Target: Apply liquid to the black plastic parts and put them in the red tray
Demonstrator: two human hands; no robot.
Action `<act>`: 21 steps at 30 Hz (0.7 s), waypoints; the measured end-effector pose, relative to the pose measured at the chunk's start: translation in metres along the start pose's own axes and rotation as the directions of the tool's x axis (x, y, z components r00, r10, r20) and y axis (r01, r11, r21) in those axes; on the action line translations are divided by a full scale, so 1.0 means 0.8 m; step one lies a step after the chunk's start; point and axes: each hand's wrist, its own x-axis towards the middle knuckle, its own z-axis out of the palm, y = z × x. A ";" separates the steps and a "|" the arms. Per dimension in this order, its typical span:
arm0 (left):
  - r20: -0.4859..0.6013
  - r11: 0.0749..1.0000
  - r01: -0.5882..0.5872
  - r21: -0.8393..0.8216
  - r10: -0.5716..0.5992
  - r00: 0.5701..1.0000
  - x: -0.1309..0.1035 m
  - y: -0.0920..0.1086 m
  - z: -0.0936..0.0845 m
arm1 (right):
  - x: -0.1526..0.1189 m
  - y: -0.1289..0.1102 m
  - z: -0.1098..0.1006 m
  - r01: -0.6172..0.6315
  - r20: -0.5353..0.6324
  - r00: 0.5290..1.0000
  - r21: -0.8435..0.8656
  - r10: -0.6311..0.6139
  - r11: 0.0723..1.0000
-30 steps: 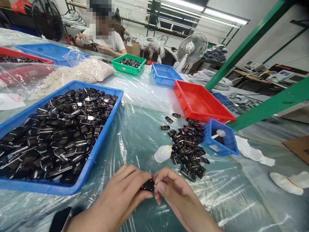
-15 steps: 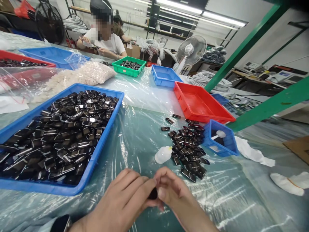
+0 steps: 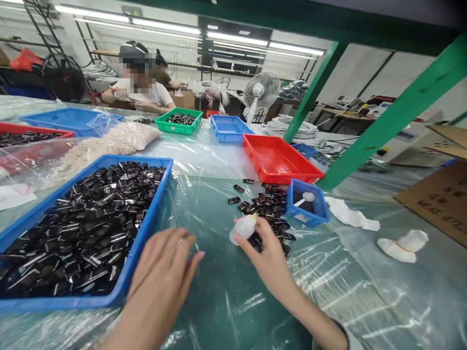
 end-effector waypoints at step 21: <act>0.347 0.641 0.348 -0.684 -0.133 0.928 0.040 0.053 0.086 | -0.003 0.004 -0.058 -0.024 -0.109 0.993 0.127 0.038 0.992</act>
